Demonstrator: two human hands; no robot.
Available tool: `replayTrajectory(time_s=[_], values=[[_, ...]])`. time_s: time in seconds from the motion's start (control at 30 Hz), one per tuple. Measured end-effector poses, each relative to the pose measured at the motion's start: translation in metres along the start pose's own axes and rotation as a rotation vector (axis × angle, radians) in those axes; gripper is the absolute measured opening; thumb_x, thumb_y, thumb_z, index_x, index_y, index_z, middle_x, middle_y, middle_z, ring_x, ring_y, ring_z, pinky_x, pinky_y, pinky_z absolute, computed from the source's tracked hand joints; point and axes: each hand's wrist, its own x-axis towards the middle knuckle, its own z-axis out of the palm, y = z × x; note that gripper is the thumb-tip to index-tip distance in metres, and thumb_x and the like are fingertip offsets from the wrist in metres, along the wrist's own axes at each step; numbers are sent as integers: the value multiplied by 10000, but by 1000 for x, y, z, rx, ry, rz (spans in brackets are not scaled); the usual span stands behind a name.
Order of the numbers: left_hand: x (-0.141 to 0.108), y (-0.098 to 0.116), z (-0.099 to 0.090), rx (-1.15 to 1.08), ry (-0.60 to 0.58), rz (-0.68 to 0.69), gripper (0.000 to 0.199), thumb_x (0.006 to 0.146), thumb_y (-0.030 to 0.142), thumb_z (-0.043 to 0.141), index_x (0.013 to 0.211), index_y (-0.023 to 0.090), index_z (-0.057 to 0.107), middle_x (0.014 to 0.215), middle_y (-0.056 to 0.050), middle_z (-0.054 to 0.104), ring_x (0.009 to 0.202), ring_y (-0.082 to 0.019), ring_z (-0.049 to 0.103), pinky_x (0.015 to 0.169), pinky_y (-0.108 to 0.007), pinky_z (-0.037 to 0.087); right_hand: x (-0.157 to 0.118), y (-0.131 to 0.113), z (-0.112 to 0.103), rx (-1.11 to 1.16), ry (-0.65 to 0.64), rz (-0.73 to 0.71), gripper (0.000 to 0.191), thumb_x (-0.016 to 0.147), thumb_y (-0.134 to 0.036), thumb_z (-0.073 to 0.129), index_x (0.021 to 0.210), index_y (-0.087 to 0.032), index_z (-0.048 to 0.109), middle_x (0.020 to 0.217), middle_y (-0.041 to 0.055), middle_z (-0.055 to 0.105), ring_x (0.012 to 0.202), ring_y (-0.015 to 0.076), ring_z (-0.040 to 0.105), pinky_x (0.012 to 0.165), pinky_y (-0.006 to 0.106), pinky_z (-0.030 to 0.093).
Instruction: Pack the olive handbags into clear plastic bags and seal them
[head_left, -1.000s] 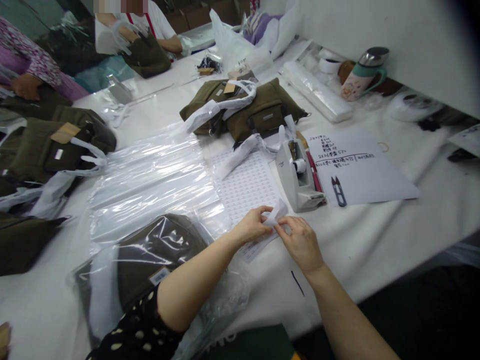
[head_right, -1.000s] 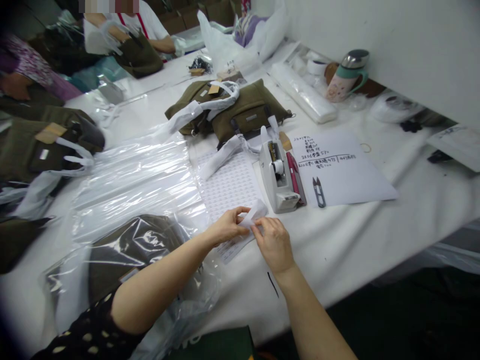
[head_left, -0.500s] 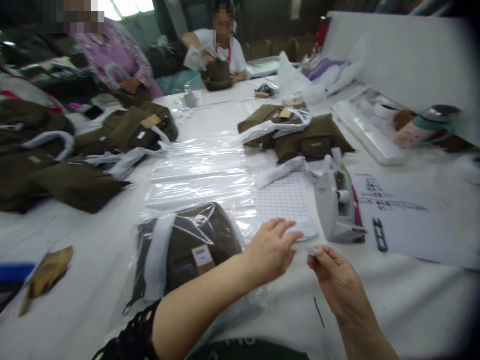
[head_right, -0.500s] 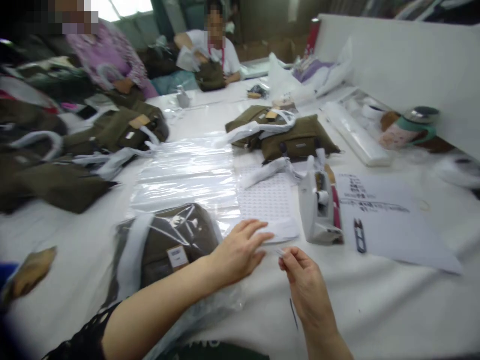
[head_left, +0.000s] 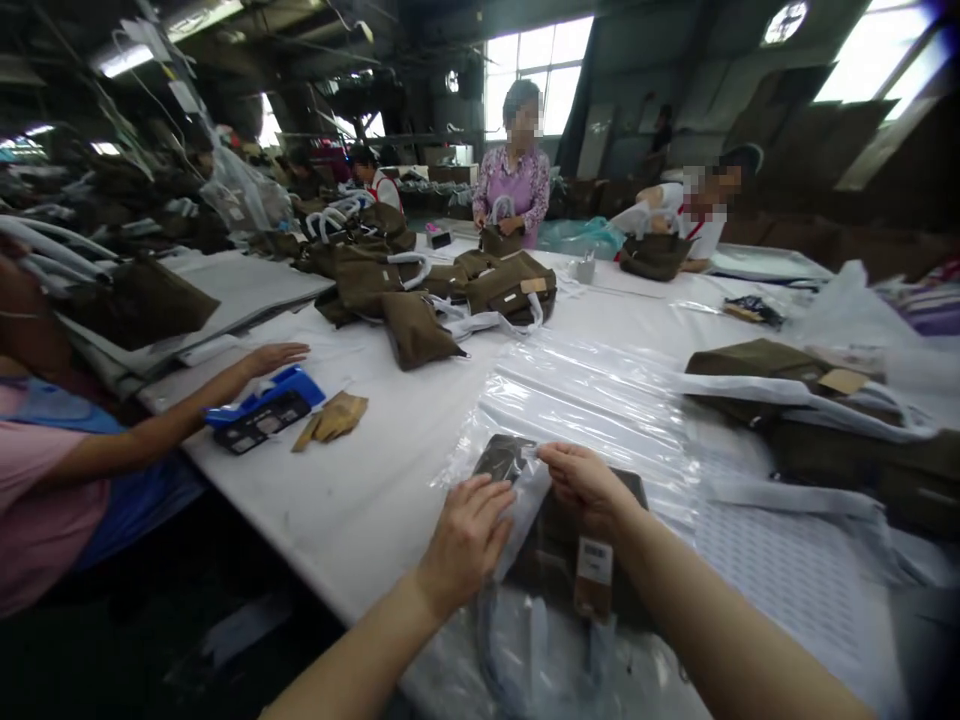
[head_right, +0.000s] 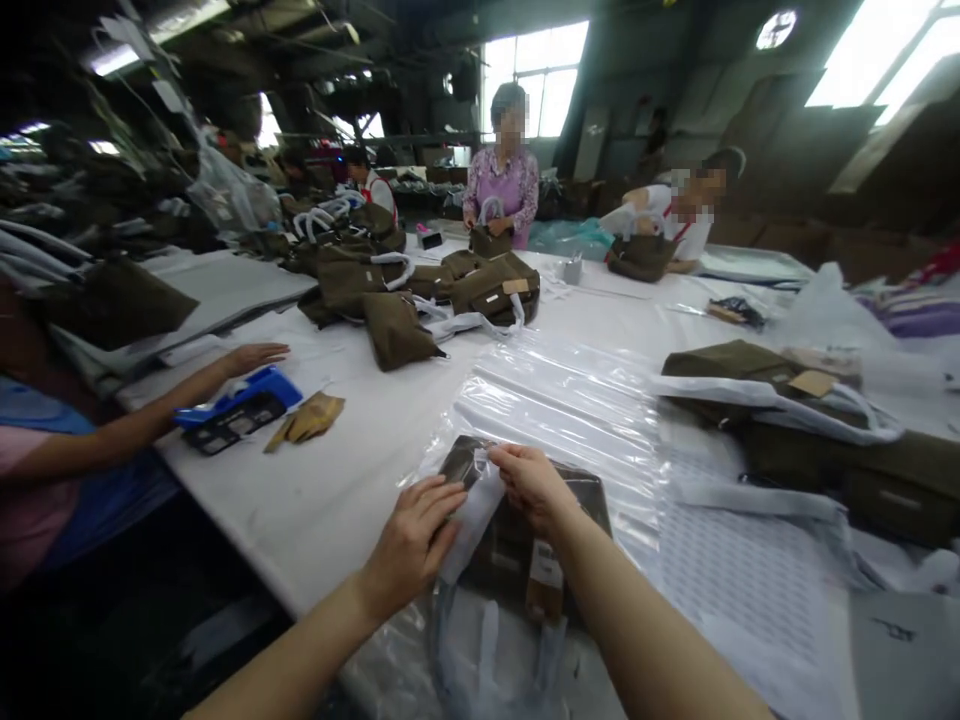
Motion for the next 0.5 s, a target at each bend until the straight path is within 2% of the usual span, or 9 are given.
replayTrajectory(time_s=[0.07,0.17,0.37,0.5], values=[[2,-25,1,34,4,-37,288,869,190,462,1135,193,573,1177,-65,604,1159,-248,470,979,-467,408,27,3,12,-69,44,50,252,695,-364,651,697,-178,482,397,-114,283,315,35,193,323,175,100],[9,-49,5,39,11,-23,267,884,180,438,1114,185,572,1188,-45,602,1178,-240,445,990,-453,390,51,8,19,-159,112,117,193,709,-295,619,672,-173,474,386,-107,291,310,39,201,325,185,98],[27,-68,12,8,-47,66,246,889,172,420,1085,198,566,1250,-22,565,1236,-226,386,1032,-437,320,59,5,28,-330,174,183,115,777,-260,494,703,-172,493,416,-97,286,320,50,195,343,204,125],[33,-79,22,33,-161,77,300,889,209,447,1183,210,507,1258,-24,558,1292,-231,329,1067,-462,248,58,1,29,-531,179,170,187,798,-301,473,754,-153,578,437,-73,333,337,66,251,368,221,200]])
